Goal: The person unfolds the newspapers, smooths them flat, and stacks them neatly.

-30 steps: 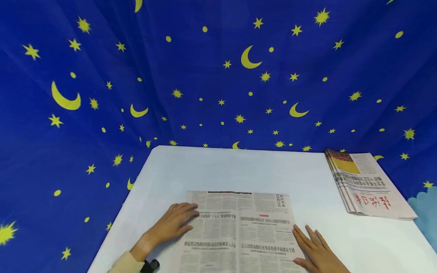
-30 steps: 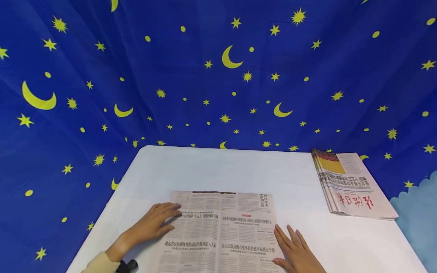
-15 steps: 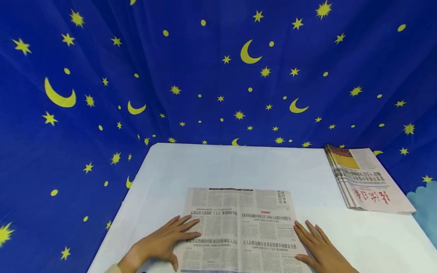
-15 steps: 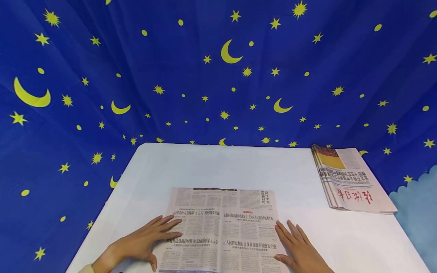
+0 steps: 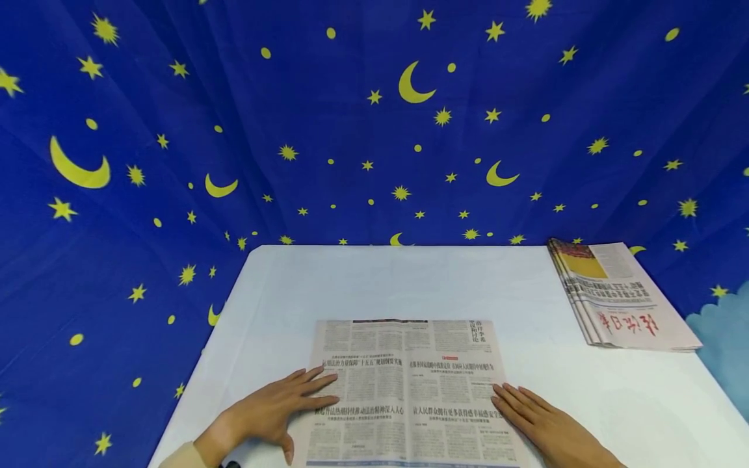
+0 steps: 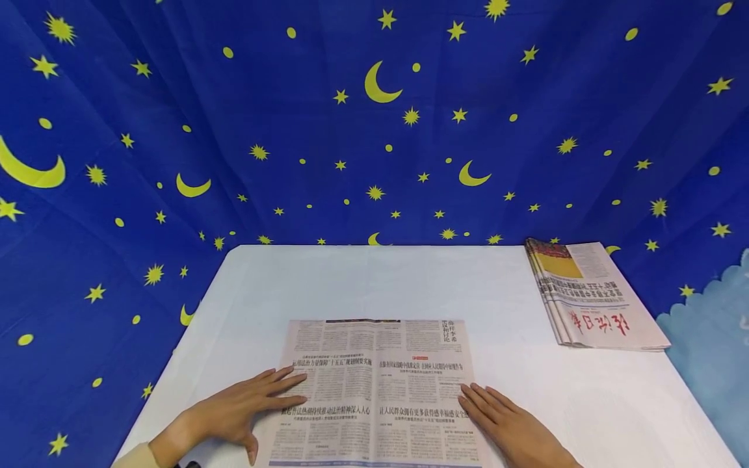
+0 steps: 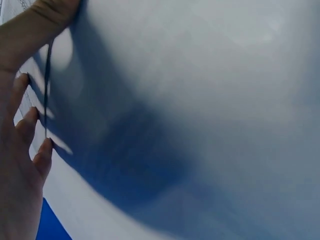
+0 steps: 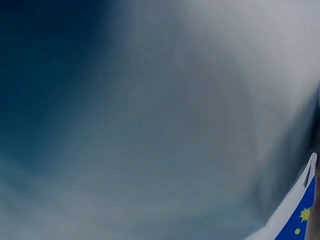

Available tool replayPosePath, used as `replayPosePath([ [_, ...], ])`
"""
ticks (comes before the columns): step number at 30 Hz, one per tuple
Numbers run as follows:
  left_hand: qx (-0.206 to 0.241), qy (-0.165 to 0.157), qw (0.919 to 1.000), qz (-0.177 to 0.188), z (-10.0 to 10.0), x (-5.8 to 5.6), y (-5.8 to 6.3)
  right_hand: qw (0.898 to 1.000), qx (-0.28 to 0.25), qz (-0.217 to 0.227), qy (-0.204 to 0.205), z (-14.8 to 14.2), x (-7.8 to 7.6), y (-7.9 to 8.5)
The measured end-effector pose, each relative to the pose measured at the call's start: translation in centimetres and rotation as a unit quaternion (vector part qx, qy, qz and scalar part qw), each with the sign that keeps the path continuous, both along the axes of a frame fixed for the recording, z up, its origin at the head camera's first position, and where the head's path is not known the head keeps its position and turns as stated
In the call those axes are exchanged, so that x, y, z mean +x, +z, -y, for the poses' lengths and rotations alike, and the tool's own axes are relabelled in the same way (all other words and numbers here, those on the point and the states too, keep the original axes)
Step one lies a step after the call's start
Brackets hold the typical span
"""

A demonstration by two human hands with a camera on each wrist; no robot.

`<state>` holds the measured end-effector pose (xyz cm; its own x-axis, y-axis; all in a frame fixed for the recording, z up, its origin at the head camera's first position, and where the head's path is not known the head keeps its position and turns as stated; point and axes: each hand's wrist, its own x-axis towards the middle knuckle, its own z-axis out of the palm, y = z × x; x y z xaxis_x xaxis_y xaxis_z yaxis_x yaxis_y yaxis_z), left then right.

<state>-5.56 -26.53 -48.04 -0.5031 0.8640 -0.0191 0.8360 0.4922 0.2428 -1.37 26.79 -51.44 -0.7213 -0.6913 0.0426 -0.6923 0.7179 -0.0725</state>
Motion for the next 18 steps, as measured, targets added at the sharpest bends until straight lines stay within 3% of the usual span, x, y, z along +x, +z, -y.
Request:
replayPosePath([
  [4,0.013,-0.007,0.9998,-0.016,0.16,-0.08,-0.24,1.000,0.006,-0.019,0.010,0.24,0.06,0.09],
  [10,0.031,0.000,0.9995,0.001,0.15,-0.22,-0.22,0.999,-0.012,-0.039,0.029,0.57,0.01,-0.11],
  [15,0.031,0.005,0.9994,-0.015,0.00,0.00,-0.03,0.997,-0.026,-0.052,0.053,0.45,-0.41,-0.26],
  [18,0.023,0.009,0.9993,-0.027,-0.17,0.30,0.00,0.997,-0.028,-0.049,0.046,0.45,-0.65,-0.14],
])
